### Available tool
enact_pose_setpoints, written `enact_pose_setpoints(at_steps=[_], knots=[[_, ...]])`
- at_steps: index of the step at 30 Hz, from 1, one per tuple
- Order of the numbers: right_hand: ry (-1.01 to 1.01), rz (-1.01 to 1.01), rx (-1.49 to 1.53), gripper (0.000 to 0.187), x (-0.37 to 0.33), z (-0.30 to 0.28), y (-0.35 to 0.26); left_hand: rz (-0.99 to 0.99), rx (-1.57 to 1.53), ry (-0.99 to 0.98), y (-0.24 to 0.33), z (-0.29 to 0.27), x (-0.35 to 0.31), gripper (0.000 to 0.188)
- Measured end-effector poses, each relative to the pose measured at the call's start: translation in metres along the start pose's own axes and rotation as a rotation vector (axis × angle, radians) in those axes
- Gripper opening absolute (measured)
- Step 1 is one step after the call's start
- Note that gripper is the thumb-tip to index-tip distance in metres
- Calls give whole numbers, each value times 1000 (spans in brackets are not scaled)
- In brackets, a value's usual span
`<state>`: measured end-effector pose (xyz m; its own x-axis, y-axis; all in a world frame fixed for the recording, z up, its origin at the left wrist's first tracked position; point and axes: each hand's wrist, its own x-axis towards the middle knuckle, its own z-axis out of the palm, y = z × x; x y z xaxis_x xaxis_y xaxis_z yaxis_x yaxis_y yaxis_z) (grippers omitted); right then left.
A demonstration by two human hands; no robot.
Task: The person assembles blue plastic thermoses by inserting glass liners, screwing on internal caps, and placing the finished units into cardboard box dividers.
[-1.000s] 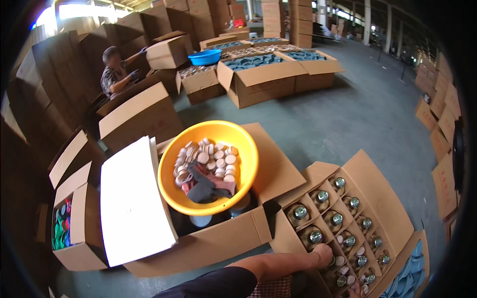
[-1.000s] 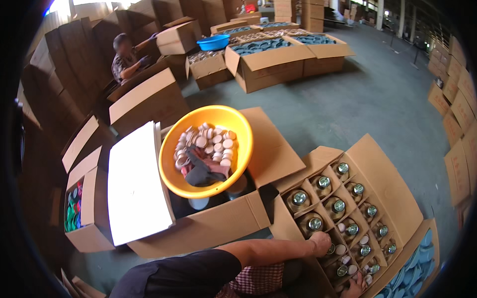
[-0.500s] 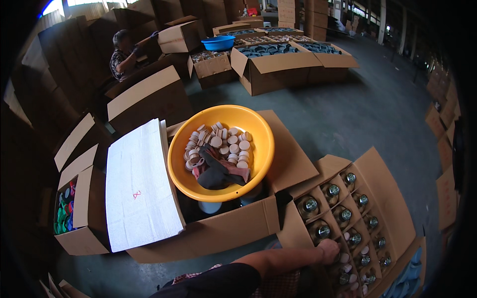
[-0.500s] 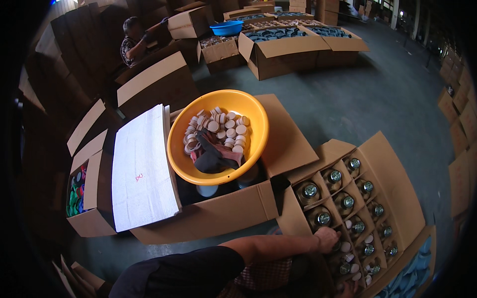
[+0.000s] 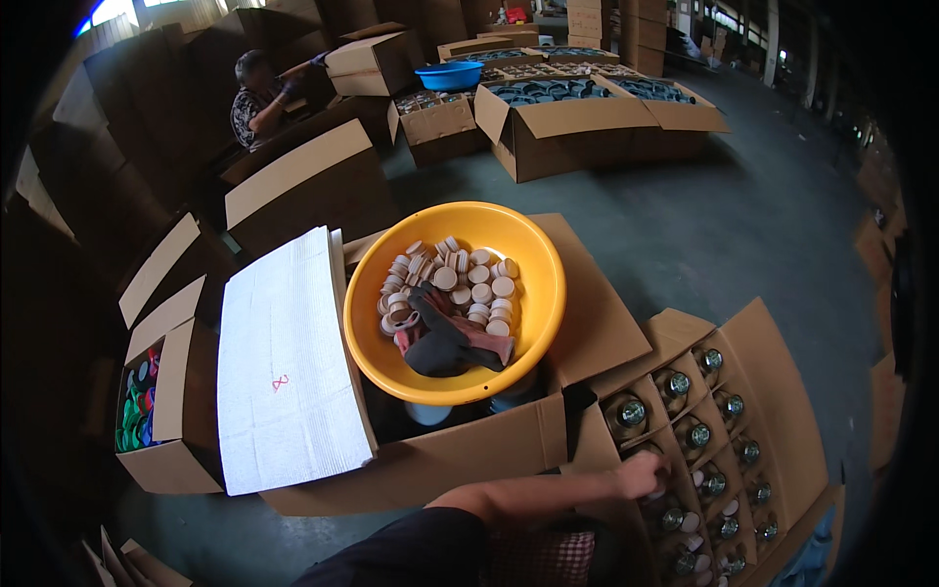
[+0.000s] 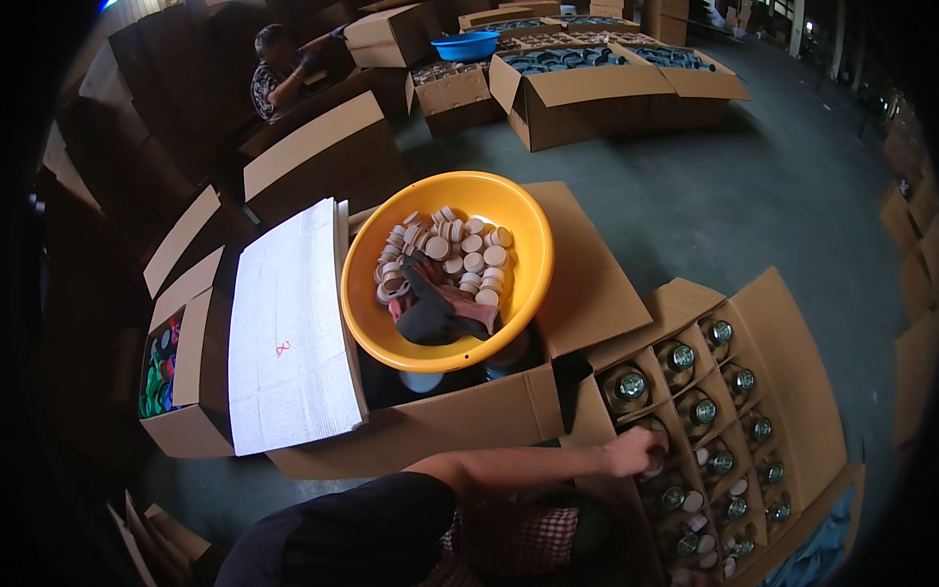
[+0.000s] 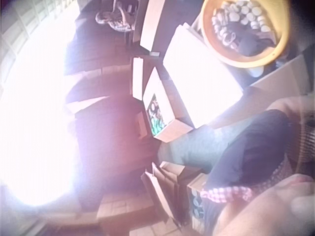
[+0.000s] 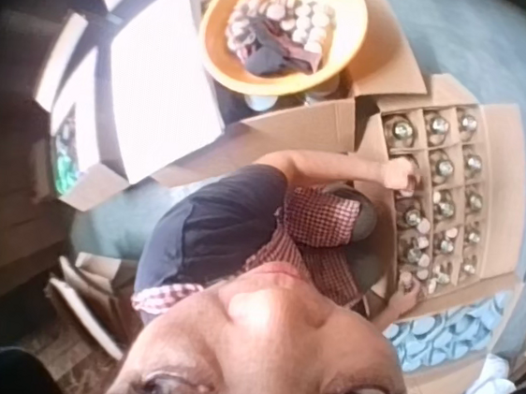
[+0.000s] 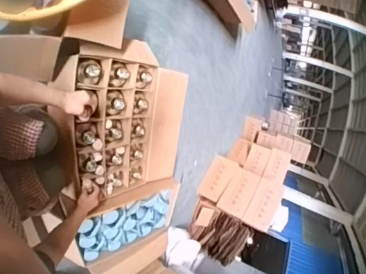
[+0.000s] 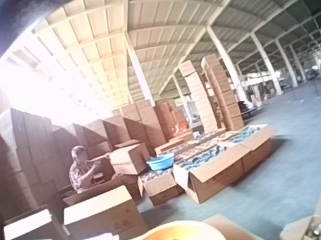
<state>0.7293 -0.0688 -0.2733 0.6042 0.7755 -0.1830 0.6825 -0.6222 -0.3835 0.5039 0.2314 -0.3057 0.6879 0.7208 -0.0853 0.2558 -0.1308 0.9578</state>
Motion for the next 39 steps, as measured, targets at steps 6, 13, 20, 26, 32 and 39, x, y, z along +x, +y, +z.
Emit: enact_pose_setpoints(at_steps=[6, 13, 20, 26, 32, 39], knots=[[234, -101, 257, 39, 22, 8, -64, 156, 582, 251, -17, -55, 20, 45], [107, -391, 185, 37, 93, 76, -140, 193, 802, 189, -46, -66, 25, 41], [127, -357, 13, 40, 106, 101, -133, 260, 734, 219, -52, -68, 37, 38], [161, -388, 68, 35, 109, 77, -164, 205, 428, 463, -34, -107, 9, 43], [207, -535, 87, 34, 112, 67, -198, 313, 676, 335, -24, -98, 20, 42], [82, -651, -28, 25, 143, 121, -225, 373, 908, 130, -36, -101, 42, 32]])
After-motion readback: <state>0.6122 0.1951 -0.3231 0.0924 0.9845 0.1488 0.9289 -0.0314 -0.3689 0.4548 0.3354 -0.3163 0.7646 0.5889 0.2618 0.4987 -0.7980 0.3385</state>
